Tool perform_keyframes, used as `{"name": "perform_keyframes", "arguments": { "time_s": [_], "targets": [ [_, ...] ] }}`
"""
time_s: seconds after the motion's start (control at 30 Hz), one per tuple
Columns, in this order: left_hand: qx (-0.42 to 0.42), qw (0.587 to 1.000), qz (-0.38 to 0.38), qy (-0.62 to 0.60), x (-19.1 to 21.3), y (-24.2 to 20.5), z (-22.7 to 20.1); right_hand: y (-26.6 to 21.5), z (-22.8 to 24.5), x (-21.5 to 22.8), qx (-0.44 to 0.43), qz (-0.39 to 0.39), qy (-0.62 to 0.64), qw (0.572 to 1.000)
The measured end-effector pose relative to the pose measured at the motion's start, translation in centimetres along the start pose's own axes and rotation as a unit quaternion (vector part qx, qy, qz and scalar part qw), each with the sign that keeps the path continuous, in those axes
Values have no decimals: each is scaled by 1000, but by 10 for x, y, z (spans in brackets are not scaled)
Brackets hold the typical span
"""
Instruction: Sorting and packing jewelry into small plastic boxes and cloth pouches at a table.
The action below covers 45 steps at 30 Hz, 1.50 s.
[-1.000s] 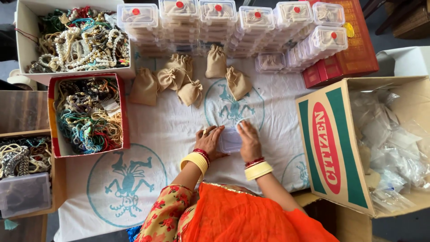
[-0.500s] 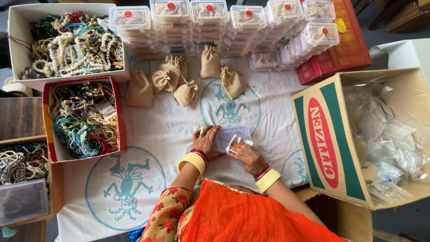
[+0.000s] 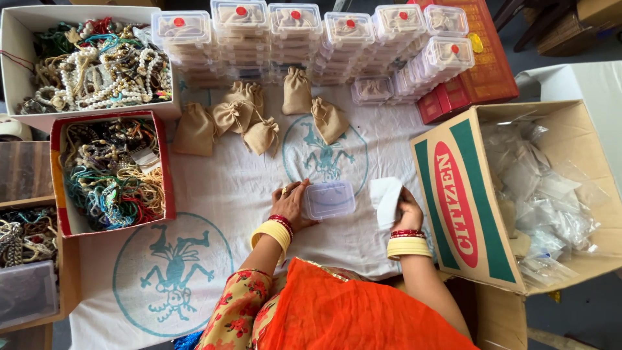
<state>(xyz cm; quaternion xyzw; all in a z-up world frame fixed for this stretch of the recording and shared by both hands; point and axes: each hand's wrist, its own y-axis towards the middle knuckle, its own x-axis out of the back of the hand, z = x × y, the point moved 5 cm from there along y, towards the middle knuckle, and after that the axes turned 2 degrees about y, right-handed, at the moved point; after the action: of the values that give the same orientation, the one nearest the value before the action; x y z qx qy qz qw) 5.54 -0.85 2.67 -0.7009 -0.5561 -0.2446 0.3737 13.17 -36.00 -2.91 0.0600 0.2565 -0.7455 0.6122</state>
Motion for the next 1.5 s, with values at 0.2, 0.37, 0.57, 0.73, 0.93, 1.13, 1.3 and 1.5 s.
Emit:
{"name": "perform_keyframes", "arguments": {
  "time_s": [0.2, 0.37, 0.57, 0.73, 0.93, 1.13, 1.3, 1.5],
  "targets": [
    [3, 1000, -1, 3, -7, 5, 4, 11, -29, -84, -35, 161, -131, 978],
    [-6, 999, -34, 12, -23, 9, 13, -49, -41, -210, 296, 352, -516, 723],
    [-13, 999, -33, 20, -12, 4, 7, -34, -33, -222, 312, 363, -628, 614],
    [-65, 994, -49, 79, -8, -1, -4, 2, -40, -145, 271, 325, -606, 674],
    [-54, 992, -81, 79, -21, 2, 5, -19, -88, -64, 157, 130, -283, 937],
    [47, 986, -142, 74, -35, -2, -15, -58, -104, -84, 113, -10, -124, 986],
    [11, 992, 38, 124, -52, -24, -35, -32, -72, -86, 116, -7, -226, 967],
    [-244, 941, 3, 233, 8, 14, -67, -2, -68, -117, 69, 289, -326, 897]
  ]
}}
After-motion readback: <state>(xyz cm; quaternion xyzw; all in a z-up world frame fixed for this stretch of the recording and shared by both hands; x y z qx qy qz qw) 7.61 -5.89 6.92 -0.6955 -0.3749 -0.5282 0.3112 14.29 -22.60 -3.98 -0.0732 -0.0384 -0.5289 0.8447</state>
